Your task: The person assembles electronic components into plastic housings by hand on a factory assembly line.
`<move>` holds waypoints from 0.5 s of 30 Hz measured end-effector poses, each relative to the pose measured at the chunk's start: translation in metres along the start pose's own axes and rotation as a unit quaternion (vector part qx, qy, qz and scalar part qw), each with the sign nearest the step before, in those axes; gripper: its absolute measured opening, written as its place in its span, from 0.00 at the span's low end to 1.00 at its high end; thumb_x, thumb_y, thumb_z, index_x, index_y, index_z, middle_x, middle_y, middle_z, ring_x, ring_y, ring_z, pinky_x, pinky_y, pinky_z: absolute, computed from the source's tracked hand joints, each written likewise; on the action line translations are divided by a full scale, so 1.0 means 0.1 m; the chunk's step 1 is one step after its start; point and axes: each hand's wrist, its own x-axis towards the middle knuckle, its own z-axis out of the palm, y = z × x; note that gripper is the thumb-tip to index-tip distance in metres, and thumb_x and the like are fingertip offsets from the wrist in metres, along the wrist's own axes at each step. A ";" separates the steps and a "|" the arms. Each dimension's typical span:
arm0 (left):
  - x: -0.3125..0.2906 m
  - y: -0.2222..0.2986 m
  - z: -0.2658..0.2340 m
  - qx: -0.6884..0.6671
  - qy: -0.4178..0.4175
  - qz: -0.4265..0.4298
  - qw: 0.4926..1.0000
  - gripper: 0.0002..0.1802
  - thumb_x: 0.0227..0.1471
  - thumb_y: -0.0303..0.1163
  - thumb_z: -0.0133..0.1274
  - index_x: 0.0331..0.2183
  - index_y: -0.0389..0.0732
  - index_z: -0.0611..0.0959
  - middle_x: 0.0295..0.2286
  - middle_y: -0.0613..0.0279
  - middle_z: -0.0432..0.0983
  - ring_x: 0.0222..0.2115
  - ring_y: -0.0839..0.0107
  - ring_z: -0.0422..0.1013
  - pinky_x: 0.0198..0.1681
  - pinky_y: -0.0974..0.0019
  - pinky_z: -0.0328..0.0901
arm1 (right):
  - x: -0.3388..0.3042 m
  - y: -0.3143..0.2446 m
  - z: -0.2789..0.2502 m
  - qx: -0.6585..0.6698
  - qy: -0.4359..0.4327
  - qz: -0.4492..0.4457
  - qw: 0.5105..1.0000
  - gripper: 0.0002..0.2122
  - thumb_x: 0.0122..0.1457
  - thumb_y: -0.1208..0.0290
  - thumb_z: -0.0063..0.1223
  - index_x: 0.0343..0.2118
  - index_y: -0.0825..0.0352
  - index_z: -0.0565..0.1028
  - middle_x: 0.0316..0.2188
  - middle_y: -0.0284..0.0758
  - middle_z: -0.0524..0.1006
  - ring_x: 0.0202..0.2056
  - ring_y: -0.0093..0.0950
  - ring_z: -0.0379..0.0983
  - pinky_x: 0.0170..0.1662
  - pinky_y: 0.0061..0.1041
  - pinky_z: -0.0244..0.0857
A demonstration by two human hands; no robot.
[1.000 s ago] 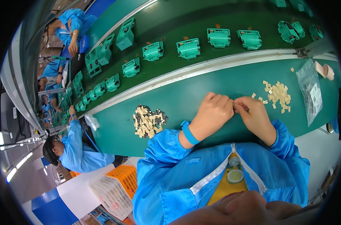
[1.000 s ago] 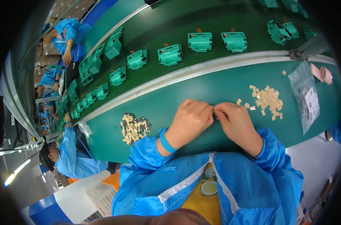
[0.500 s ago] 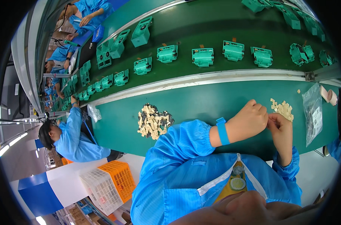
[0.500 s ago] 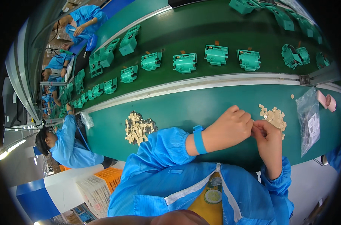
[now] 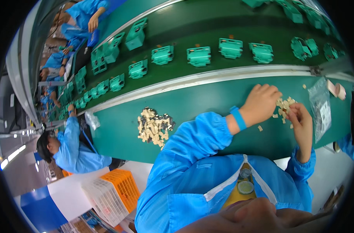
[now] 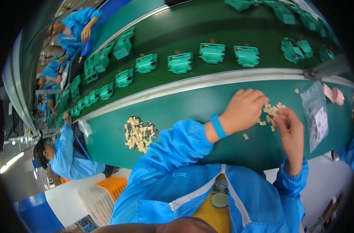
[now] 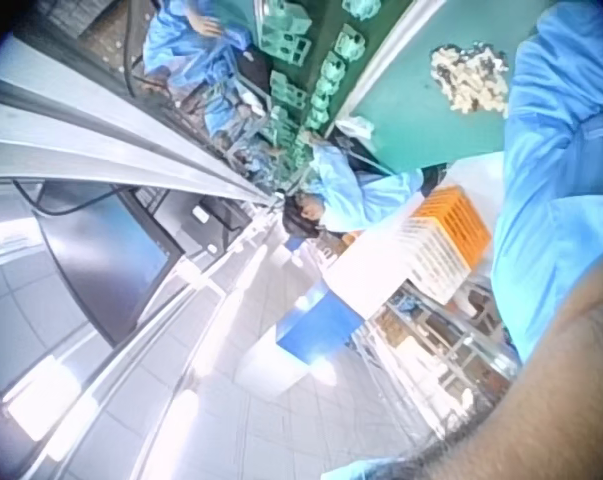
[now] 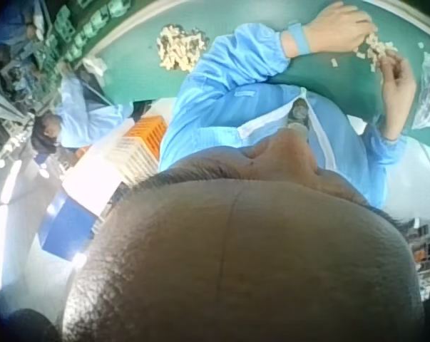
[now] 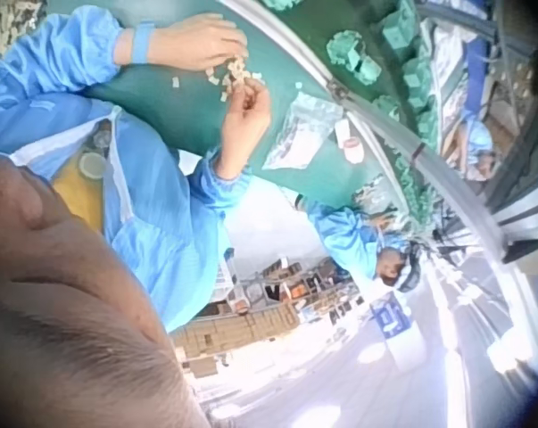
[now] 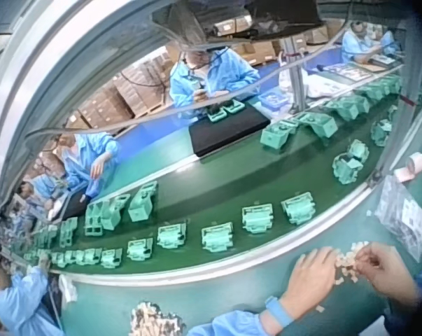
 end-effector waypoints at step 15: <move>0.02 0.09 -0.44 -0.340 -0.086 -0.199 0.915 0.08 0.57 0.27 0.60 0.39 0.35 0.85 0.33 0.57 0.82 0.34 0.67 0.76 0.37 0.65 0.70 | 0.09 -0.37 0.16 -0.097 0.019 -0.249 0.963 0.10 0.56 0.80 0.64 0.40 0.71 0.77 0.36 0.38 0.75 0.36 0.31 0.75 0.37 0.27 0.71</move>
